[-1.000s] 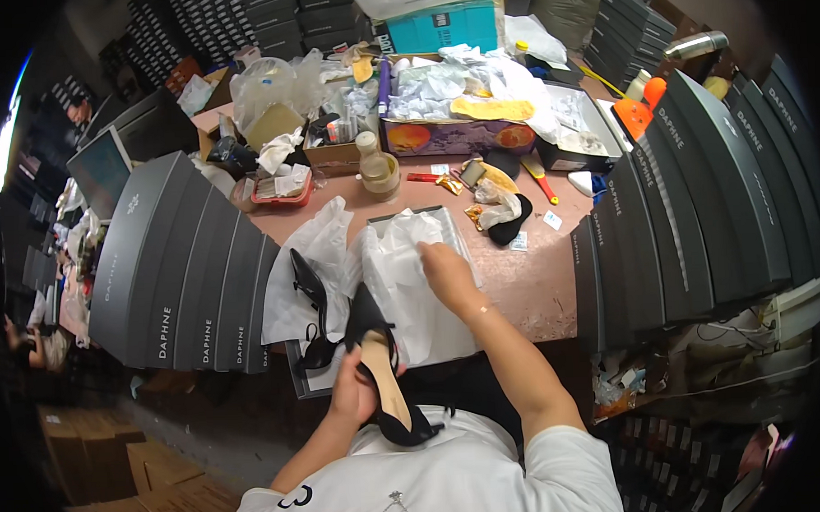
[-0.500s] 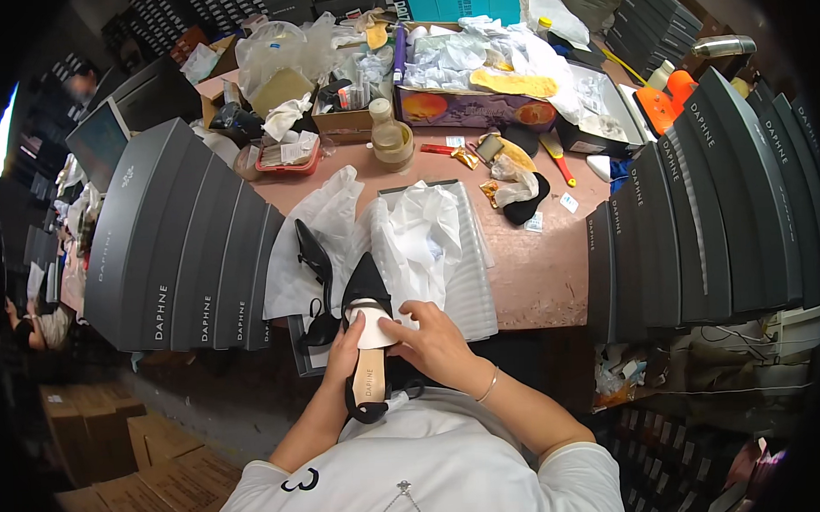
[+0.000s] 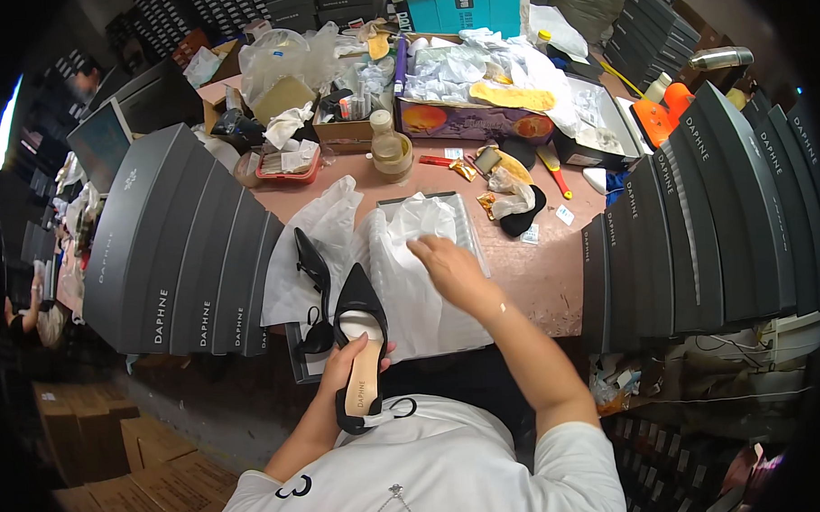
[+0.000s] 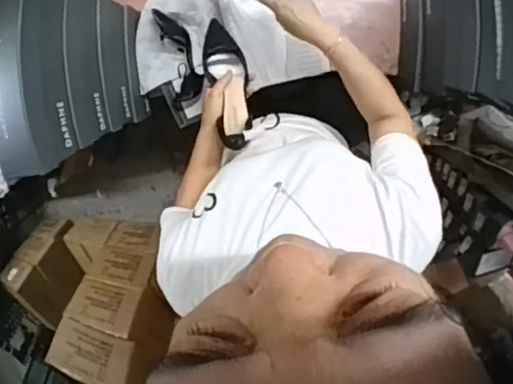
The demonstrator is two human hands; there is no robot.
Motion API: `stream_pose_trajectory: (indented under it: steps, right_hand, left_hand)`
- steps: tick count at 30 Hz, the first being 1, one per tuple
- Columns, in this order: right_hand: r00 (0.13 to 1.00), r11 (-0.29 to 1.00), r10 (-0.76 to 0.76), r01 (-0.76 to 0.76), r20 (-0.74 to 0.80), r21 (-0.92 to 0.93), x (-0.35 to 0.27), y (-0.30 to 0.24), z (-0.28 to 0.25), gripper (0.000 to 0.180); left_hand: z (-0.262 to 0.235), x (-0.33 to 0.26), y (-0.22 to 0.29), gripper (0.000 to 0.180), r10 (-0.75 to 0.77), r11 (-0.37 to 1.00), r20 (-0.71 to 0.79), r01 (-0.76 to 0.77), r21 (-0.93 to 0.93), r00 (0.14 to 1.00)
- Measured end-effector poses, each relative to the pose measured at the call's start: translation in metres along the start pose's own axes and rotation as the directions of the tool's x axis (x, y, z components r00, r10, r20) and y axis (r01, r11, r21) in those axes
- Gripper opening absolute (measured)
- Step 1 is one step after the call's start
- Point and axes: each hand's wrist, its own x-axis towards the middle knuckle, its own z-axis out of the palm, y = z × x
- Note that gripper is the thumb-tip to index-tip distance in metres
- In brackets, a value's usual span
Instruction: Inspecting, wrapping in tissue paper, and packing high-heeled shoes into boxes.
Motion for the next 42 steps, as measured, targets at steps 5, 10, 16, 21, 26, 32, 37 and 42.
stream_pose_trajectory:
  steps: [5,10,16,21,26,32,37,42]
  right_hand:
    - [0.949,0.941,-0.315,0.309,-0.025,-0.138,0.029,0.062,0.06,0.027]
    - [0.967,0.81,0.225,-0.12,-0.116,0.575,-0.012,-0.026,-0.009,0.02]
    - [0.965,0.982,0.011,0.039,-0.26,0.187,-0.023,-0.077,0.048,0.04]
    - [0.992,0.975,0.025,0.004,-0.125,0.224,-0.012,-0.069,0.03,0.058]
    - [0.989,0.998,0.046,-0.04,0.14,-0.041,0.007,0.044,0.055,0.053]
    - [0.986,0.912,0.098,-0.036,-0.133,0.408,0.0,-0.001,0.016,0.038]
    - [0.981,0.887,-0.034,0.119,-0.193,0.446,-0.033,-0.089,0.02,0.03]
    - [0.991,0.83,-0.01,0.08,-0.13,0.551,-0.038,-0.092,0.039,0.03]
  left_hand:
    - [0.005,0.005,0.011,0.037,-0.004,0.998,-0.067,0.0,-0.062,0.998]
    - [0.003,0.014,0.006,0.067,0.123,0.987,-0.076,-0.13,-0.099,0.989]
    - [0.042,0.008,-0.025,0.052,0.301,0.944,-0.061,-0.306,-0.125,0.952]
    - [0.023,0.012,-0.019,0.051,0.149,0.989,-0.13,-0.148,0.018,0.98]
    - [0.018,0.013,0.007,0.063,0.029,0.999,-0.11,-0.031,-0.019,0.994]
    - [0.001,0.02,0.009,0.063,0.101,0.992,-0.104,-0.108,-0.063,0.989]
    - [0.043,0.009,0.009,0.054,0.295,0.946,-0.06,-0.3,-0.124,0.954]
    - [0.016,0.02,-0.007,0.048,0.225,0.96,-0.061,-0.232,-0.157,0.972]
